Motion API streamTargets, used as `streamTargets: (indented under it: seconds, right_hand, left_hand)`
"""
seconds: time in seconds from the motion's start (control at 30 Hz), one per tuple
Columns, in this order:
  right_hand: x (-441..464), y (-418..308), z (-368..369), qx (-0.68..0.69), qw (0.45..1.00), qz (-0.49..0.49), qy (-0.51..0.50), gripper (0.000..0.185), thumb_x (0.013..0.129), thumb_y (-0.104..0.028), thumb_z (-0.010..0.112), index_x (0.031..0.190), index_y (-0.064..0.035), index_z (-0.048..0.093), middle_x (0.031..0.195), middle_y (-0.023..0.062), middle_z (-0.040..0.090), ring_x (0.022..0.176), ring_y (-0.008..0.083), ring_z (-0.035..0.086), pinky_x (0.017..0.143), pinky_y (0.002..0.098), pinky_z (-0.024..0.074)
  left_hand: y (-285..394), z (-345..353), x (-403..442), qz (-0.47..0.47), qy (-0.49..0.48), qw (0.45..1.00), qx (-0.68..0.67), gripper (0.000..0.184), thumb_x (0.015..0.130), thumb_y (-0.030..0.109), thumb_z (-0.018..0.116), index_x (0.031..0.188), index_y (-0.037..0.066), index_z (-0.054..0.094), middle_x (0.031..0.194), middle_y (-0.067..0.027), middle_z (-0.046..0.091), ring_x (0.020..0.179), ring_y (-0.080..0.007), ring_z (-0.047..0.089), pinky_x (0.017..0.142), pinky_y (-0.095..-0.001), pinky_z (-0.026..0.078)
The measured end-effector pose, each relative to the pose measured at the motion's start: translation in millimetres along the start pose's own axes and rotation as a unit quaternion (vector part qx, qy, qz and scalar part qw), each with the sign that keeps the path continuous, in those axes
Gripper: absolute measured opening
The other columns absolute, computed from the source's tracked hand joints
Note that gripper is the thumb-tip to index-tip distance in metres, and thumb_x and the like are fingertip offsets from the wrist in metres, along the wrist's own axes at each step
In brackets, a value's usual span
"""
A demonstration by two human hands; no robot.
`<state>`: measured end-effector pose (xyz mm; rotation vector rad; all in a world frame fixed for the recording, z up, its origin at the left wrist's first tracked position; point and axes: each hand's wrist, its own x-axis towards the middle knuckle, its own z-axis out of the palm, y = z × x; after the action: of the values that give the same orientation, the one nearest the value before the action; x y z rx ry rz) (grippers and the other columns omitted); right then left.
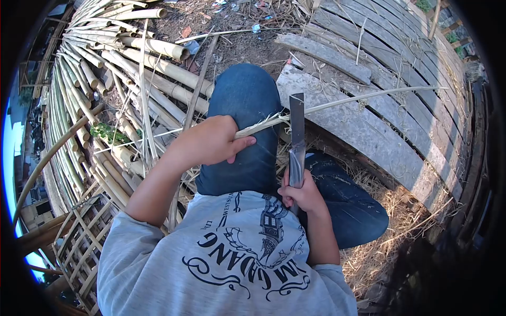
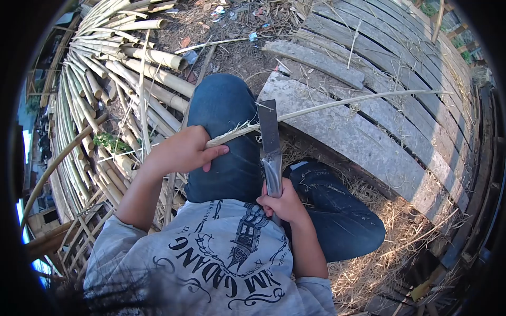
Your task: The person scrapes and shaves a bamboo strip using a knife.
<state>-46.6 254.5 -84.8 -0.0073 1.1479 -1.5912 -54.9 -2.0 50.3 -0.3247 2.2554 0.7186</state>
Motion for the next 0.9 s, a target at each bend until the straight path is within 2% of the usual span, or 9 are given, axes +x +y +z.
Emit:
streamTargets:
  seconds: [0.13, 0.2, 0.37, 0.47, 0.6, 0.67, 0.73, 0.83, 0.9]
  right_hand:
    - [6, 4, 7, 0.052, 0.984, -0.072, 0.157, 0.017, 0.075, 0.005, 0.064, 0.079, -0.0028, 0.049, 0.063, 0.0056, 0.054, 0.046, 0.0127, 0.054, 0.043, 0.0279, 0.0444]
    - [7, 0, 7, -0.297, 0.914, -0.193, 0.2, 0.017, 0.075, 0.005, 0.061, 0.079, -0.0034, 0.048, 0.062, 0.005, 0.053, 0.044, 0.013, 0.053, 0.042, 0.0293, 0.0436]
    - [-6, -4, 2, -0.09, 0.993, 0.006, 0.075, 0.02, 0.074, 0.007, 0.064, 0.079, -0.0035, 0.048, 0.062, 0.0048, 0.053, 0.045, 0.0112, 0.053, 0.041, 0.0267, 0.0415]
    - [-3, 1, 4, 0.064, 0.998, -0.012, -0.017, 0.02, 0.075, 0.008, 0.063, 0.081, -0.0036, 0.048, 0.061, 0.0043, 0.052, 0.044, 0.011, 0.052, 0.041, 0.0267, 0.0417]
    - [4, 8, 7, 0.071, 0.991, -0.061, 0.101, 0.018, 0.074, 0.004, 0.065, 0.081, -0.0022, 0.049, 0.065, 0.005, 0.056, 0.046, 0.0128, 0.055, 0.043, 0.0278, 0.0441]
    - [7, 10, 8, -0.201, 0.945, -0.127, 0.226, 0.017, 0.074, 0.002, 0.065, 0.081, -0.001, 0.05, 0.066, 0.0059, 0.057, 0.046, 0.0134, 0.055, 0.043, 0.0286, 0.0446]
    - [-1, 6, 12, -0.259, 0.939, -0.101, 0.201, 0.018, 0.074, 0.0, 0.066, 0.081, -0.0006, 0.05, 0.065, 0.0052, 0.056, 0.046, 0.0128, 0.055, 0.044, 0.0293, 0.0449]
    - [-8, -1, 3, -0.089, 0.993, 0.018, 0.073, 0.021, 0.075, 0.007, 0.064, 0.081, -0.0039, 0.048, 0.059, 0.0044, 0.053, 0.044, 0.0115, 0.053, 0.04, 0.0273, 0.0418]
    - [-7, -1, 3, -0.045, 0.998, 0.013, 0.042, 0.021, 0.075, 0.007, 0.065, 0.081, -0.0034, 0.048, 0.061, 0.0041, 0.053, 0.045, 0.0113, 0.053, 0.041, 0.027, 0.0425]
  left_hand:
    - [0, -1, 0, 0.014, -0.001, 1.0, 0.003, 0.056, 0.093, 0.042, 0.057, 0.056, 0.001, 0.066, 0.054, -0.0137, 0.062, 0.058, -0.0312, 0.064, 0.065, -0.0397, 0.051]
    - [0, -1, 0, 0.005, 0.0, 1.0, -0.007, 0.056, 0.093, 0.042, 0.057, 0.056, 0.001, 0.066, 0.054, -0.0136, 0.061, 0.058, -0.0313, 0.064, 0.065, -0.0399, 0.051]
    - [0, -3, -1, 0.016, -0.004, 1.0, -0.004, 0.055, 0.093, 0.041, 0.057, 0.056, 0.001, 0.066, 0.053, -0.0132, 0.061, 0.058, -0.0313, 0.064, 0.064, -0.0401, 0.051]
    - [-1, -1, 0, 0.011, -0.003, 1.0, -0.007, 0.055, 0.093, 0.042, 0.057, 0.056, 0.002, 0.066, 0.053, -0.0131, 0.061, 0.058, -0.0314, 0.064, 0.064, -0.0401, 0.051]
    - [-3, -2, 1, 0.028, -0.008, 0.999, 0.021, 0.055, 0.093, 0.042, 0.057, 0.057, 0.002, 0.067, 0.053, -0.013, 0.061, 0.058, -0.0314, 0.064, 0.064, -0.0402, 0.052]
    - [-2, -1, -1, 0.019, -0.005, 1.0, 0.021, 0.055, 0.093, 0.042, 0.057, 0.057, 0.002, 0.067, 0.053, -0.0129, 0.061, 0.058, -0.0314, 0.064, 0.064, -0.0404, 0.052]
    - [-2, -2, -1, 0.014, 0.0, 1.0, 0.028, 0.055, 0.093, 0.042, 0.057, 0.057, 0.002, 0.067, 0.053, -0.0128, 0.061, 0.058, -0.0314, 0.064, 0.064, -0.0406, 0.052]
    - [-4, 1, 1, 0.031, 0.012, 0.999, -0.001, 0.058, 0.092, 0.046, 0.057, 0.055, 0.004, 0.067, 0.046, -0.0131, 0.052, 0.051, -0.0283, 0.058, 0.055, -0.0389, 0.046]
    - [-5, 1, 0, 0.033, 0.02, 0.999, -0.003, 0.057, 0.093, 0.045, 0.057, 0.054, 0.004, 0.067, 0.046, -0.0131, 0.052, 0.05, -0.0284, 0.057, 0.055, -0.0395, 0.045]
